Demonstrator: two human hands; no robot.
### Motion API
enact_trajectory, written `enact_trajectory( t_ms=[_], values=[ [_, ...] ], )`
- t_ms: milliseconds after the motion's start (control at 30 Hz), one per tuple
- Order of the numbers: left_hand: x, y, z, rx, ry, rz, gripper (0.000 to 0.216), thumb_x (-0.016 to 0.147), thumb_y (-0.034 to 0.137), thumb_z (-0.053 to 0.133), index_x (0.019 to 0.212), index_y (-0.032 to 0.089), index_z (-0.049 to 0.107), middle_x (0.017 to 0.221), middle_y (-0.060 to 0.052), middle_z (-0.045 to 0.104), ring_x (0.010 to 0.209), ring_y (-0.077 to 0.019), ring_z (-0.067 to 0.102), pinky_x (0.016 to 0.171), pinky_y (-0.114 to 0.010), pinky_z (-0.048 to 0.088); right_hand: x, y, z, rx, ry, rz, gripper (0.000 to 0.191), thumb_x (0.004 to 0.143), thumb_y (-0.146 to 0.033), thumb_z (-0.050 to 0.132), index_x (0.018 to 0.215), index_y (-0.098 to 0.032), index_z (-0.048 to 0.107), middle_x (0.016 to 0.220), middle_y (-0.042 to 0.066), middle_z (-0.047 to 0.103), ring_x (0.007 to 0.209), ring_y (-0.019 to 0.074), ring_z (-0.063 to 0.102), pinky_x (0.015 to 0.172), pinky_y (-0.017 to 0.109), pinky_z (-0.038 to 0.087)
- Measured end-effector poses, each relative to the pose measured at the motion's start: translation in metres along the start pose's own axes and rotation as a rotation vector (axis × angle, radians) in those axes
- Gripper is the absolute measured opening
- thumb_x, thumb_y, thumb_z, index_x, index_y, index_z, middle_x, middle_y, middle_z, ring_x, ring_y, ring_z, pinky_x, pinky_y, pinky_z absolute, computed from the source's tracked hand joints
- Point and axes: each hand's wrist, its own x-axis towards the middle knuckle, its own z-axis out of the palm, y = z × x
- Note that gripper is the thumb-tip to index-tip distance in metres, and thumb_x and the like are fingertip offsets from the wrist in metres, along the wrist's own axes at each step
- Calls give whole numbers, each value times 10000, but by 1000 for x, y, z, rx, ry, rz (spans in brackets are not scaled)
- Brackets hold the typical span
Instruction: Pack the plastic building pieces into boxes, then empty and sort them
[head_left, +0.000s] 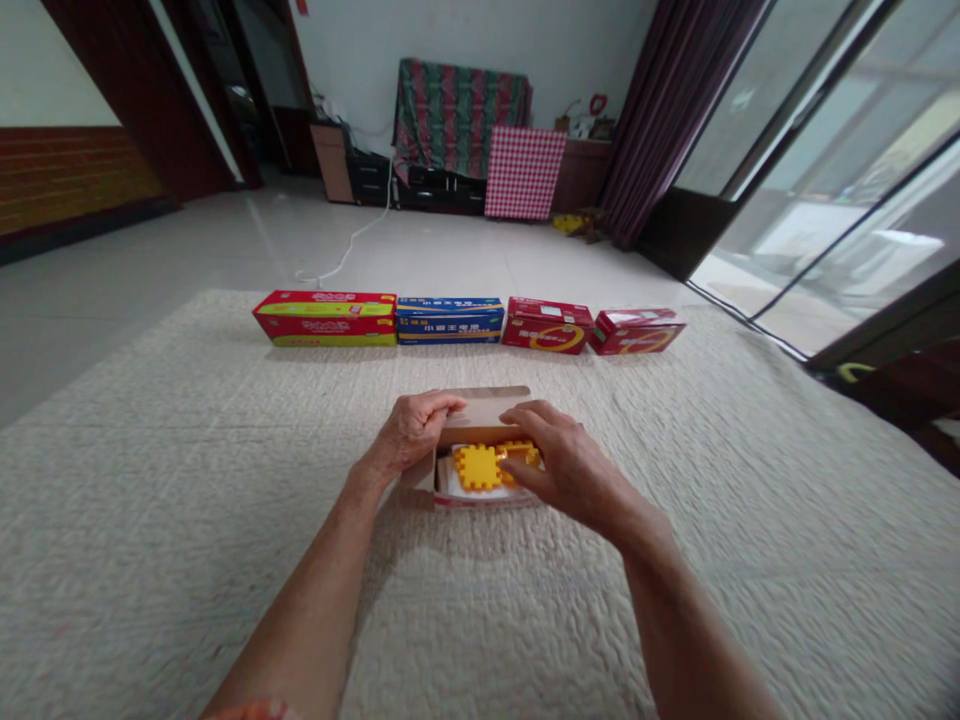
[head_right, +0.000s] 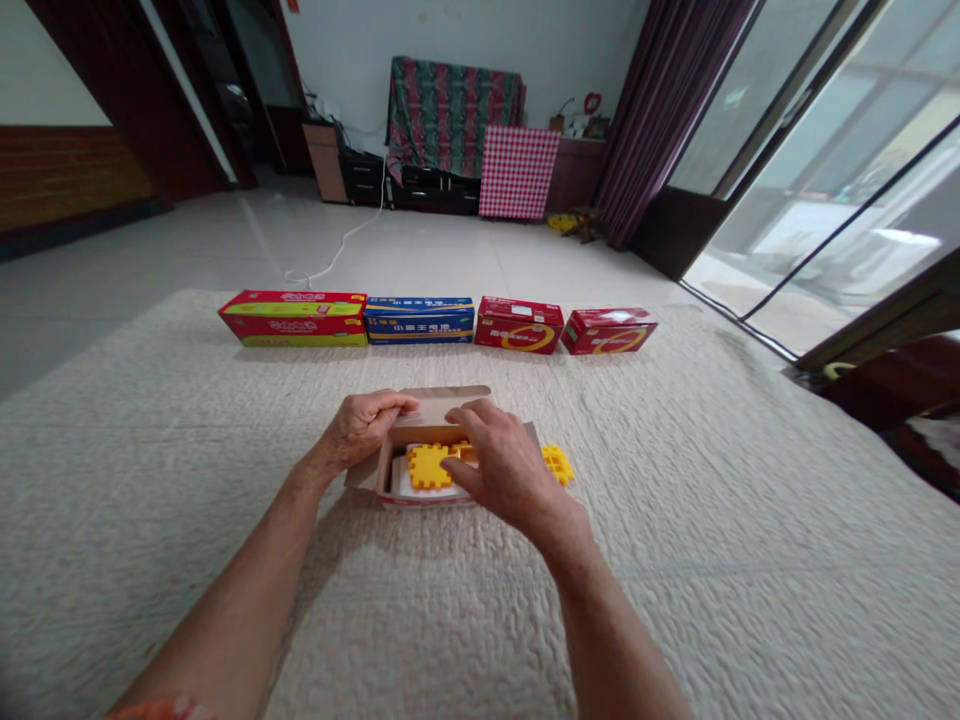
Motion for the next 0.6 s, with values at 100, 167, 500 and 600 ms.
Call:
enact_trajectory(
  t_ms=[100,167,500,600],
  values=[
    [0,0,0,-9,0,-1,324,817,83,445,930,188,730,913,-27,765,823,-139,703,780,-275,574,-12,26,-25,-23,141,64,277,837,-236,575,1108,-197,622,1105,101,655,973,228,640,858,398,516],
    [0,0,0,-14,-2,-1,327,812,82,446,929,189,732,909,-27,766,820,-141,703,780,-278,576,-25,52,-39,-87,165,126,288,837,-239,562,1113,-193,631,1084,106,675,959,238,653,847,410,527],
    [-1,-7,3,-14,-17,-16,306,837,148,453,942,175,739,917,-52,765,847,-163,716,787,-283,575,-71,114,-15,-191,-238,330,610,658,-61,622,1249,-199,562,1354,127,552,1249,275,520,1013,438,453],
    [-1,-8,2,-2,-21,-23,307,843,157,450,950,173,738,928,-54,765,853,-162,715,798,-282,574,-68,112,-6,-188,-223,339,495,667,-49,617,1133,-214,611,1248,105,603,1148,245,574,942,392,481]
  ],
)
